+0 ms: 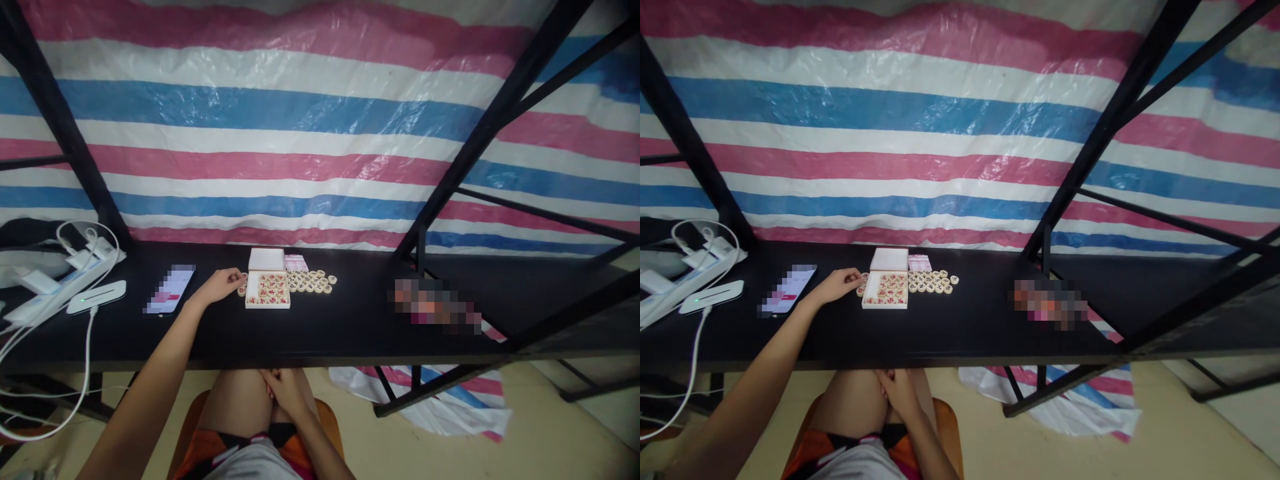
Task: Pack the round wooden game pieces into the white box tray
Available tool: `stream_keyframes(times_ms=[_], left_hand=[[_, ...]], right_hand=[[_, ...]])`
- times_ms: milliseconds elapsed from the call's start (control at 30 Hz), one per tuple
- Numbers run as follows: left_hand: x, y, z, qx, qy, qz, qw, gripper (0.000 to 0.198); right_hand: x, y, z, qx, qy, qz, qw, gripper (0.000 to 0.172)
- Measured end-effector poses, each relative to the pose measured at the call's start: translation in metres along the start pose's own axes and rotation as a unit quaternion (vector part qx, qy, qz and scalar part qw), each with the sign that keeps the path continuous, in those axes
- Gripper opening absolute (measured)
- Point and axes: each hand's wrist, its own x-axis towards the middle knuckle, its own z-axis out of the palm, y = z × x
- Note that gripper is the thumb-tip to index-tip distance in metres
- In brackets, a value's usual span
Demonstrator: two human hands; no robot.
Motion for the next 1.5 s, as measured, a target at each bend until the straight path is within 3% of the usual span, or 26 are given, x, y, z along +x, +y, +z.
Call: stream_keyframes(times_ms=[267,533,700,867,1000,1067,1200,1333,1500], left_hand=[[0.000,-0.002,0.001,-0.002,-0.001,-0.001,1.000,0.033],[0.001,-0.004,0.002,-0.011,0.006,0.003,1.000,0.033],[0.002,-0.008,0.004,-0.006,-0.003,0.006,1.000,0.033],[0.002,-0.007,0.003,-0.006,-0.007,0.000,1.000,0.034],[0.002,-0.008,0.003,-0.007,-0.003,0.005,1.000,0.033],[0.002,-0.010,0.004,-0.011,-0.005,0.010,1.000,0.032],[0.003,-0.012,0.007,-0.014,-0.005,0.021,1.000,0.031],[0.004,-0.011,0.008,-0.009,-0.011,0.025,1.000,0.029],[0.004,-0.011,0.009,-0.010,-0.014,0.022,1.000,0.028]], right_hand=[[0.000,0.008,0.007,0.031,0.014,0.018,0.999,0.040],[-0.001,0.006,-0.002,-0.065,0.038,-0.038,0.996,0.038],[-0.001,0.004,0.000,0.001,0.004,-0.006,1.000,0.035],[-0.022,-0.031,-0.005,-0.059,-0.087,-0.017,0.994,0.024],[-0.038,-0.082,-0.011,-0.166,-0.152,-0.145,0.964,0.015],[-0.038,-0.109,-0.016,-0.181,-0.134,-0.209,0.952,0.017],[-0.012,-0.148,-0.039,-0.159,-0.039,-0.344,0.924,0.019],[0.039,-0.160,-0.072,-0.210,0.024,-0.346,0.914,0.021],[0.091,-0.153,-0.098,-0.304,0.067,-0.352,0.883,0.023]])
